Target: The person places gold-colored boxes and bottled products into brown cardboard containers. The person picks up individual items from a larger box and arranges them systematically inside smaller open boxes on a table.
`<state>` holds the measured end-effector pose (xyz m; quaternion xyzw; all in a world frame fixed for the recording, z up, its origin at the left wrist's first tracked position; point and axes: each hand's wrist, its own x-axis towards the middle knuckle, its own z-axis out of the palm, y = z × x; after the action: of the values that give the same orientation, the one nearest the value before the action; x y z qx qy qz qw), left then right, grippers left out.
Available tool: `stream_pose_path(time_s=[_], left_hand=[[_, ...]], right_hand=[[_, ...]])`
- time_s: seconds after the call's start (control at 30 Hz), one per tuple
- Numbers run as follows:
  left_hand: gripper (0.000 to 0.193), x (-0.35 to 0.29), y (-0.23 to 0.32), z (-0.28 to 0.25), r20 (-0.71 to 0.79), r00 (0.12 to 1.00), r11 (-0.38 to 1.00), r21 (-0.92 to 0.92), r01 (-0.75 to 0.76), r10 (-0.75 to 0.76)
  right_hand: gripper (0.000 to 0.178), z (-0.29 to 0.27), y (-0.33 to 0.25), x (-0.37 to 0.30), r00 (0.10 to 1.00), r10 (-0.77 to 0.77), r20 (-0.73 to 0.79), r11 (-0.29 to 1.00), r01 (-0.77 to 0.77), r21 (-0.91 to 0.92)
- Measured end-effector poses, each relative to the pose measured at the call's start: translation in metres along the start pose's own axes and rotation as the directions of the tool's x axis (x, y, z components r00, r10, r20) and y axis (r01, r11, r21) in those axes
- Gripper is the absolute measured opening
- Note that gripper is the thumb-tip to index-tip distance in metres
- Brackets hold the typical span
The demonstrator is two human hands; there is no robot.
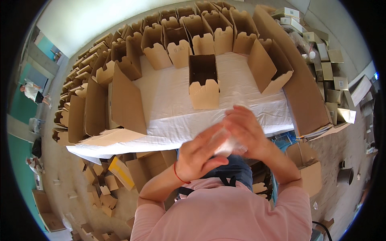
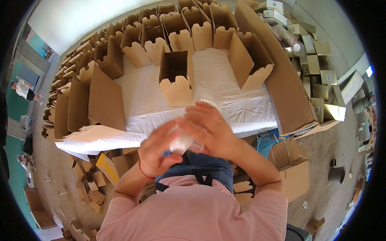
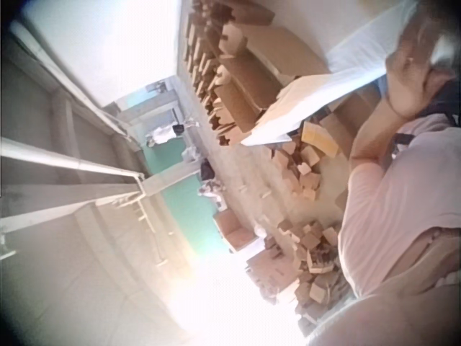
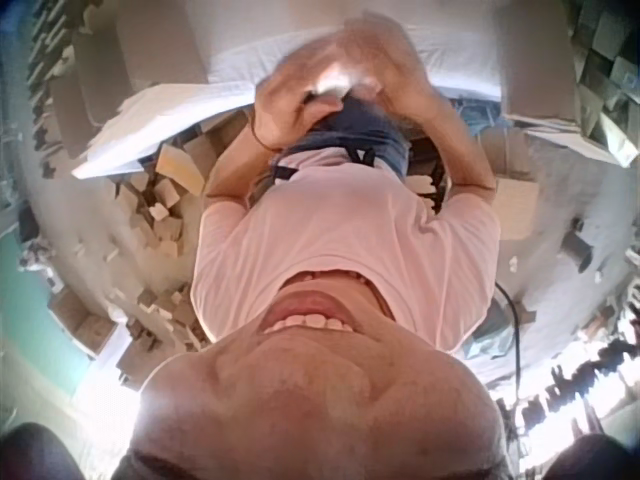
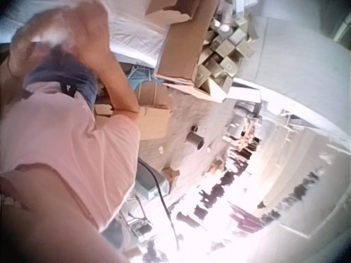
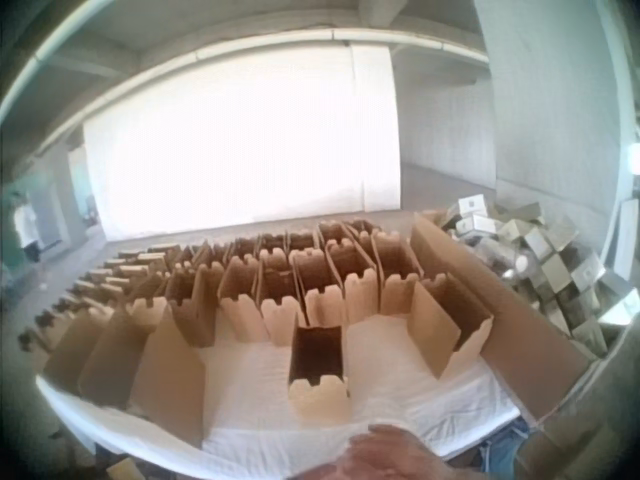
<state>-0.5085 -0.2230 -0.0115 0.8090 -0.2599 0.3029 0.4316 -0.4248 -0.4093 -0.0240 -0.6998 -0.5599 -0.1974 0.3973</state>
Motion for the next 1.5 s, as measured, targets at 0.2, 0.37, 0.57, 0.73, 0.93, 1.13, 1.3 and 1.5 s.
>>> stream_pose_path(time_s=[0.2, 0.37, 0.57, 0.73, 0.93, 1.13, 1.3, 1.5], left_hand=[[0.022, 0.065, -0.102, -0.005, -0.184, 0.976, 0.913, 0.368, 0.177, -0.115], [0.021, 0.062, -0.140, 0.016, -0.034, 0.824, 0.712, 0.483, 0.510, -0.566], [0.038, 0.050, -0.138, -0.003, 0.022, 0.807, 0.778, 0.283, 0.561, -0.590], [0.062, 0.044, -0.130, -0.007, 0.037, 0.775, 0.768, 0.173, 0.617, -0.631], [0.068, 0.038, -0.139, 0.018, -0.048, 0.928, 0.867, 0.343, 0.362, -0.368], [0.075, 0.027, -0.142, 0.007, -0.121, 0.917, 0.845, 0.358, 0.397, -0.379], [0.069, 0.013, -0.143, -0.007, -0.252, 0.879, 0.783, 0.401, 0.475, -0.404], [0.066, -0.025, -0.127, -0.062, -0.306, 0.788, 0.615, 0.498, 0.611, -0.534]], right_hand=[[0.022, -0.026, 0.072, 0.121, 0.695, 0.400, -0.598, 0.819, 0.022, 0.573], [0.037, 0.044, 0.156, 0.133, 0.768, 0.564, -0.304, 0.693, -0.240, 0.680], [0.047, 0.051, 0.158, 0.119, 0.834, 0.221, 0.505, 0.946, -0.309, 0.095], [0.017, 0.070, 0.153, 0.124, 0.776, -0.011, 0.630, 0.905, 0.276, -0.323], [0.013, 0.141, 0.180, 0.125, 0.112, 0.585, 0.804, 0.788, 0.160, -0.595], [0.020, 0.084, 0.141, 0.138, 0.568, 0.447, 0.692, 0.891, -0.215, -0.399], [0.046, 0.056, 0.141, 0.069, 0.849, 0.443, -0.288, 0.894, -0.444, 0.065], [0.062, 0.179, 0.108, 0.033, 0.682, 0.682, 0.264, 0.293, -0.585, 0.757]])
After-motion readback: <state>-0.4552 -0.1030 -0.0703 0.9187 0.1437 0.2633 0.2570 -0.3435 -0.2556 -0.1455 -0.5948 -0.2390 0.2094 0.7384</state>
